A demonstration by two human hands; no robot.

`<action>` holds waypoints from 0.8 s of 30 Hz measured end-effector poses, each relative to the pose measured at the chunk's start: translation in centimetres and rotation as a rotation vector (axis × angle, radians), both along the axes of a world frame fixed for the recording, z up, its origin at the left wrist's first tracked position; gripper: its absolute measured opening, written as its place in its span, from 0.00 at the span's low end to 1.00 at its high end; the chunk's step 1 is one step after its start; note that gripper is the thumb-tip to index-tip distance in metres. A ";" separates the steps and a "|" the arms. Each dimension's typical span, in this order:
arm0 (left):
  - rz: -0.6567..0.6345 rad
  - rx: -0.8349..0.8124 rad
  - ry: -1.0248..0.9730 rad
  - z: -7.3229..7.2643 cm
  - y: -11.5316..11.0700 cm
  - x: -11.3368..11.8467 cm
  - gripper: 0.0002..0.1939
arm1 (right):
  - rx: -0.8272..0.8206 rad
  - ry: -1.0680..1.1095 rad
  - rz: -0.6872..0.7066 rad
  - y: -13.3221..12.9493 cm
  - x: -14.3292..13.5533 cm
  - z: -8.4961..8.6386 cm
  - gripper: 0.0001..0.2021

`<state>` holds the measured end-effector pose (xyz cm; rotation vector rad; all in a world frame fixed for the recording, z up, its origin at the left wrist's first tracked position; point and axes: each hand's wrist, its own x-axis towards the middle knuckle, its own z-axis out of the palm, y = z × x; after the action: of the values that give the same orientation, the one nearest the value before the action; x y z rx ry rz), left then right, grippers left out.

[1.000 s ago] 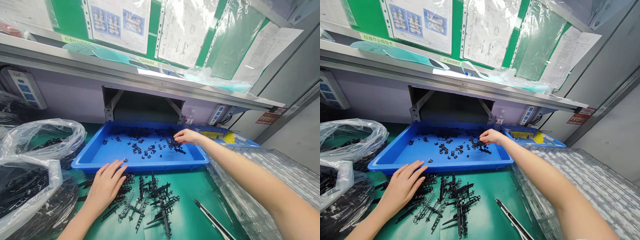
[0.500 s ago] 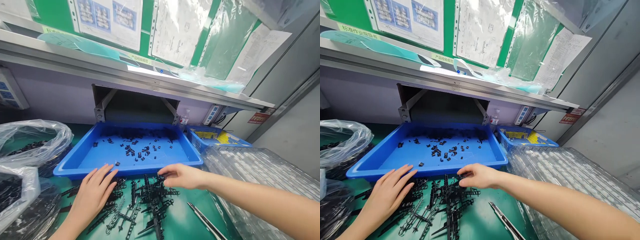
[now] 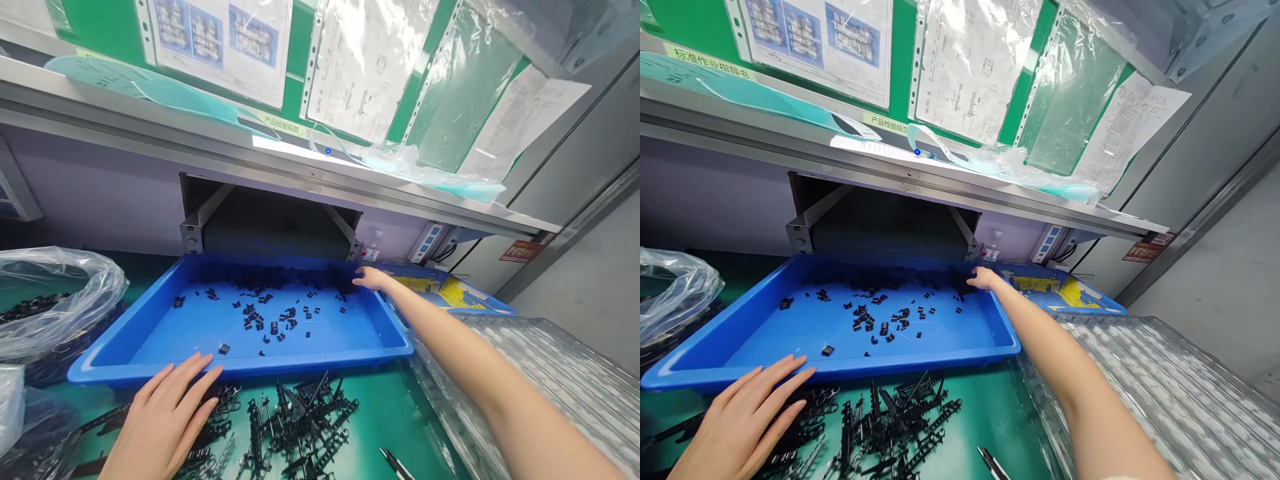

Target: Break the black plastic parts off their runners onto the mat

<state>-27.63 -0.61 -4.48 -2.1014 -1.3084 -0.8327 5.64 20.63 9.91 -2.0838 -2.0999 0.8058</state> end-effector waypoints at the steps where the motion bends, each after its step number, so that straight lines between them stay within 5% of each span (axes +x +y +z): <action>1: -0.003 -0.003 0.001 0.0 0.0 0.0 0.18 | 0.028 -0.031 -0.046 1.1 0.1 -1.0 0.17; 7: 0.030 -0.111 -0.095 0.0 -0.3 0.4 0.18 | 0.089 -0.089 -0.110 6.1 -0.9 -5.8 0.18; 13: 0.021 -0.097 -0.036 -0.5 -0.1 0.0 0.18 | 0.097 -0.144 -0.068 8.2 -2.4 -7.1 0.10; 18: 0.028 -0.094 -0.052 -0.1 0.0 0.1 0.17 | 0.114 -0.155 0.010 5.9 -3.2 -4.5 0.06; 24: 0.045 -0.103 -0.033 1.0 -0.4 0.7 0.14 | 0.064 0.040 0.233 -2.3 -5.0 1.3 0.07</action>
<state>-26.94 -1.01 -3.50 -2.1369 -1.4383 -0.8001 0.65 18.30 11.21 -1.8004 -2.3429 0.7852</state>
